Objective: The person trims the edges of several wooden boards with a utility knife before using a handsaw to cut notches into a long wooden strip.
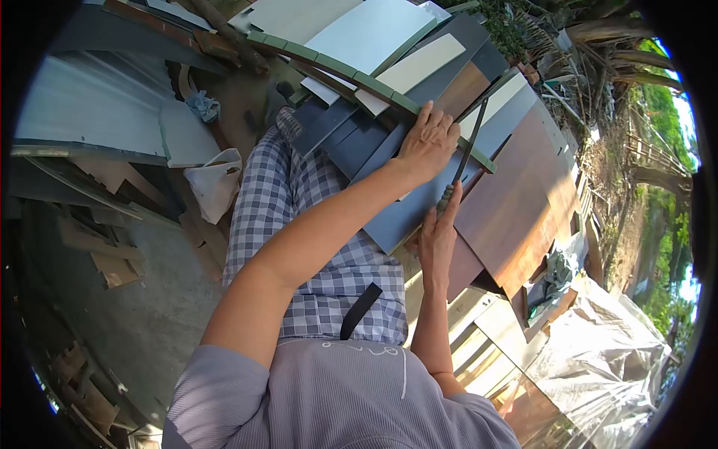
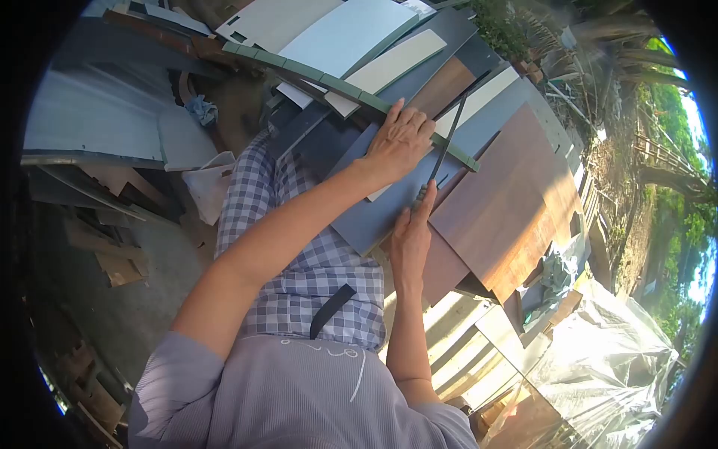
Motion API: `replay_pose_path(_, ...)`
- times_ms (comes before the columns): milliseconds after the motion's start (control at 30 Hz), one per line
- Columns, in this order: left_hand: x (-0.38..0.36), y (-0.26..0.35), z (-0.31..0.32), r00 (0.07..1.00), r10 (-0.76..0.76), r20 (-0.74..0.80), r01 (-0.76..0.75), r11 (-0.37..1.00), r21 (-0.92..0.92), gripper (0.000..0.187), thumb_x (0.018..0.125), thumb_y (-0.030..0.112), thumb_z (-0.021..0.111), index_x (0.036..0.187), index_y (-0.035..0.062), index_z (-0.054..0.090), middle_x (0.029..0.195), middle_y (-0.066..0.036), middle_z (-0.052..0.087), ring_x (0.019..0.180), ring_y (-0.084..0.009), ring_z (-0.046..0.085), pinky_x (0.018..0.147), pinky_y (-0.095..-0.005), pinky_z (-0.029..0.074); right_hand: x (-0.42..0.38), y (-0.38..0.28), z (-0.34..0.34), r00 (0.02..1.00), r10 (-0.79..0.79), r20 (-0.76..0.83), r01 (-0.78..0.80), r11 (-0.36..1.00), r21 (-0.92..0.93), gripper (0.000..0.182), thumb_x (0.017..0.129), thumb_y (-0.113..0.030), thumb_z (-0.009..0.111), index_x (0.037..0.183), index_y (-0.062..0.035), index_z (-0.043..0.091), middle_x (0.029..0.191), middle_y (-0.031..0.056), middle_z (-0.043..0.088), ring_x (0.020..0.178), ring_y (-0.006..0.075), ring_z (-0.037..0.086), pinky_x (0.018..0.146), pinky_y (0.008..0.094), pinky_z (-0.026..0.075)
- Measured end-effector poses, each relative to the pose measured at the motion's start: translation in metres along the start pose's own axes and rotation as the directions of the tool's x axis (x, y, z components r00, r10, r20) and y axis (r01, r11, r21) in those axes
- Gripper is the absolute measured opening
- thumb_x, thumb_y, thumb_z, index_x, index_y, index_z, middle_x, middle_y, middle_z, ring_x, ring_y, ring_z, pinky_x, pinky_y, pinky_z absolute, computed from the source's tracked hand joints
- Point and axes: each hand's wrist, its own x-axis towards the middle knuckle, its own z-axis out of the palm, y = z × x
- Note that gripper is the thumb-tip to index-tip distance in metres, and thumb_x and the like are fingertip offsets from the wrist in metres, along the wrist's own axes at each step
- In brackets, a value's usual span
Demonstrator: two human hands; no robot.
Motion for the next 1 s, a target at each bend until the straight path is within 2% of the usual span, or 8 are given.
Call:
replay_pose_path(67, -0.002, -0.007, 0.002, 0.997, 0.045, 0.06, -0.046, 0.999, 0.021, 0.026, 0.088, 0.013, 0.054, 0.113, 0.0059, 0.053, 0.107, -0.01, 0.055, 0.114, -0.0255, 0.048, 0.111, -0.047, 0.026, 0.0, -0.013, -0.01, 0.995, 0.081, 0.055, -0.084, 0.995, 0.048, 0.062, 0.098, -0.012, 0.041, 0.151, -0.0223, 0.011, 0.095, 0.0198, 0.062, 0.06, 0.0252, 0.061, 0.059, 0.0399, 0.049)
replay_pose_path(133, -0.004, -0.01, 0.006, 0.995, 0.081, -0.054, -0.084, 0.996, -0.042, 0.022, 0.087, 0.014, 0.056, 0.107, 0.0075, 0.054, 0.101, -0.008, 0.056, 0.109, -0.0239, 0.049, 0.108, -0.0447, 0.028, 0.0, -0.036, -0.026, 0.942, 0.27, 0.197, -0.312, 0.923, 0.226, 0.062, 0.097, -0.011, 0.041, 0.151, -0.0236, 0.013, 0.082, 0.0132, 0.058, 0.055, 0.0177, 0.056, 0.054, 0.0353, 0.048)
replay_pose_path(333, -0.005, -0.008, 0.009, 0.991, 0.078, -0.105, -0.079, 0.997, -0.008, 0.023, 0.085, 0.021, 0.062, 0.103, 0.008, 0.056, 0.099, -0.008, 0.056, 0.106, -0.0229, 0.05, 0.105, -0.0414, 0.03, 0.016, -0.023, -0.018, 0.973, 0.199, 0.115, -0.217, 0.96, 0.177, 0.061, 0.097, -0.01, 0.04, 0.151, -0.0244, 0.014, 0.067, 0.0073, 0.05, 0.05, 0.0139, 0.05, 0.047, 0.033, 0.047)
replay_pose_path(667, -0.004, -0.003, 0.008, 0.992, 0.077, -0.103, -0.067, 0.993, 0.099, 0.021, 0.084, 0.024, 0.063, 0.098, 0.0083, 0.056, 0.097, -0.007, 0.057, 0.105, -0.023, 0.05, 0.105, -0.0399, 0.029, -0.017, -0.038, -0.023, 0.964, 0.216, 0.156, -0.241, 0.957, 0.161, 0.062, 0.097, -0.011, 0.038, 0.151, -0.0246, 0.011, 0.067, 0.0069, 0.052, 0.05, 0.0145, 0.052, 0.046, 0.0318, 0.047)
replay_pose_path(733, -0.004, -0.004, 0.008, 0.99, 0.088, -0.113, -0.074, 0.989, 0.125, 0.021, 0.084, 0.024, 0.063, 0.096, 0.0084, 0.057, 0.096, -0.007, 0.057, 0.104, -0.0227, 0.05, 0.104, -0.0392, 0.029, -0.033, -0.033, -0.022, 0.957, 0.222, 0.187, -0.249, 0.958, 0.14, 0.062, 0.098, -0.013, 0.039, 0.151, -0.0202, 0.009, 0.077, 0.0184, 0.061, 0.054, 0.0242, 0.059, 0.054, 0.0389, 0.046)
replay_pose_path(867, -0.005, -0.005, 0.009, 0.982, 0.109, -0.156, -0.085, 0.985, 0.153, 0.018, 0.085, 0.017, 0.049, 0.095, 0.0076, 0.061, 0.093, -0.008, 0.06, 0.1, -0.0218, 0.051, 0.102, -0.0368, 0.028, -0.026, -0.034, -0.025, 0.935, 0.281, 0.214, -0.312, 0.941, 0.129, 0.061, 0.098, -0.014, 0.039, 0.151, -0.0203, 0.01, 0.078, 0.0177, 0.062, 0.054, 0.0229, 0.059, 0.053, 0.0376, 0.046)
replay_pose_path(933, -0.005, -0.005, 0.009, 0.982, 0.113, -0.154, -0.091, 0.986, 0.143, 0.018, 0.086, 0.017, 0.048, 0.095, 0.0075, 0.06, 0.093, -0.008, 0.06, 0.101, -0.0221, 0.051, 0.103, -0.0371, 0.027, -0.003, -0.015, -0.014, 0.986, 0.134, 0.102, -0.15, 0.974, 0.168, 0.062, 0.097, -0.011, 0.039, 0.151, -0.0239, 0.012, 0.07, 0.0058, 0.05, 0.052, 0.0132, 0.049, 0.047, 0.0305, 0.046)
replay_pose_path(1000, -0.004, -0.005, 0.01, 0.979, 0.108, -0.173, -0.084, 0.986, 0.142, 0.016, 0.085, 0.019, 0.054, 0.094, 0.0077, 0.059, 0.092, -0.008, 0.059, 0.101, -0.0223, 0.051, 0.103, -0.0374, 0.029, 0.022, -0.037, -0.021, 0.974, 0.192, 0.125, -0.212, 0.96, 0.184, 0.062, 0.097, -0.011, 0.039, 0.151, -0.0235, 0.013, 0.07, 0.0053, 0.049, 0.052, 0.0127, 0.048, 0.047, 0.0301, 0.045)
